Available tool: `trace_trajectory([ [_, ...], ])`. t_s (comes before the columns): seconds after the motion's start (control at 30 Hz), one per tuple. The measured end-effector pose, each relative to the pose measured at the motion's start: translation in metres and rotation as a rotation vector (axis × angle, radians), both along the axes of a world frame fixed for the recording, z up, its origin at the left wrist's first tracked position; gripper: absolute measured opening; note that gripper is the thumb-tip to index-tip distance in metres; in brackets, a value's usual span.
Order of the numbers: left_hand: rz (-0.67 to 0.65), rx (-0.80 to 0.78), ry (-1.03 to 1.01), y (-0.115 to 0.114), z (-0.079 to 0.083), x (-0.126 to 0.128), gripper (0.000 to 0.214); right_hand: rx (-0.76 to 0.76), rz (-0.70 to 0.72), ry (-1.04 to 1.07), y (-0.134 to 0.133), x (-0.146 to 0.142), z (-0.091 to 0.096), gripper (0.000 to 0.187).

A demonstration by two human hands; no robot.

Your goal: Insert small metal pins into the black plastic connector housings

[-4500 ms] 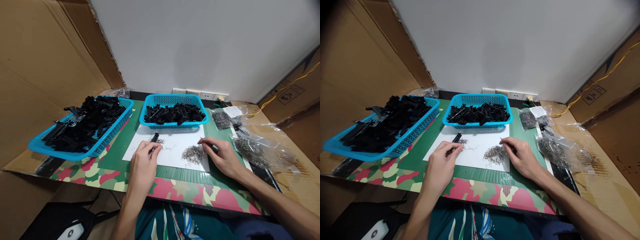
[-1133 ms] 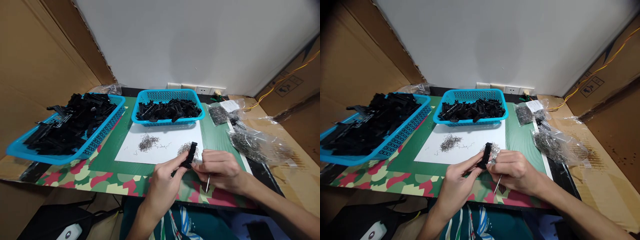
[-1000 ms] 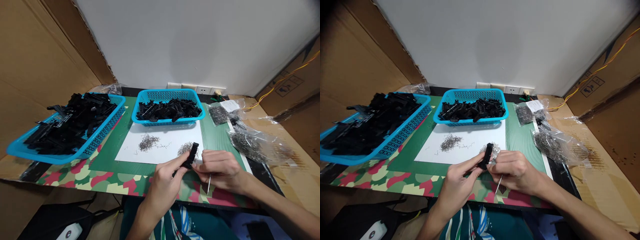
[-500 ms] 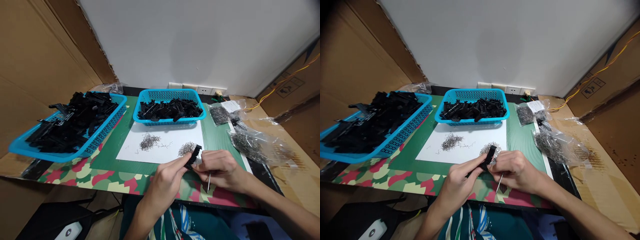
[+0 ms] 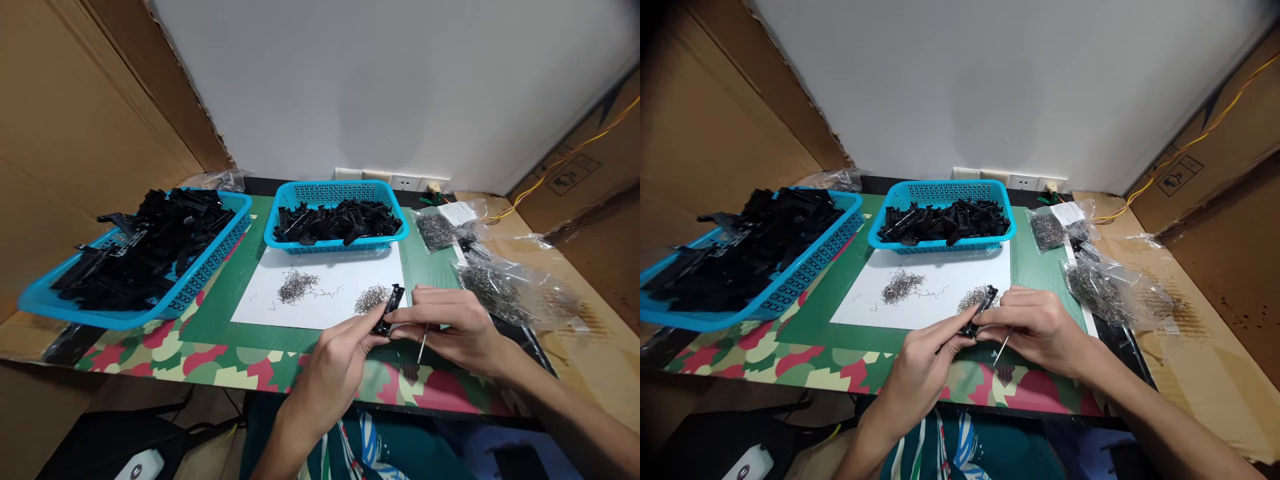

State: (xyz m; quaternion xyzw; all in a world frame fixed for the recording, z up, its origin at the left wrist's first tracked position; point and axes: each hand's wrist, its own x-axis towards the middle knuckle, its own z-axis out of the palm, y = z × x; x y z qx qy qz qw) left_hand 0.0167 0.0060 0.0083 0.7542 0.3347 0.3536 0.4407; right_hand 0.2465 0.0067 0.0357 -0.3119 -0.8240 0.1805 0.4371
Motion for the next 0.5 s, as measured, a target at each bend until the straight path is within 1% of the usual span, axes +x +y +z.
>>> trace_trajectory([
  [0.1, -0.033, 0.001, -0.01, 0.0, 0.003, 0.005, 0.051, 0.04, -0.023, -0.002, 0.001, 0.002, 0.004, 0.018],
  [0.17, -0.02, 0.038, 0.02, 0.001, 0.006, 0.009, 0.046, 0.039, -0.019, -0.026, 0.002, 0.007, 0.006, 0.02],
  [0.23, 0.03, 0.104, 0.064, 0.003, 0.01, 0.013, 0.039, 0.017, -0.023, -0.074, 0.004, 0.014, 0.008, 0.022],
  [0.33, 0.131, 0.185, 0.122, 0.006, 0.015, 0.019, 0.023, -0.025, -0.036, -0.13, 0.008, 0.027, 0.008, 0.025],
  [0.4, 0.157, 0.233, 0.148, 0.006, 0.015, 0.023, 0.016, -0.083, -0.014, -0.134, 0.01, 0.033, 0.008, 0.024],
  [0.5, 0.136, 0.315, 0.194, 0.003, 0.012, 0.026, 0.017, -0.275, 0.012, -0.171, 0.011, 0.037, 0.012, 0.013],
])
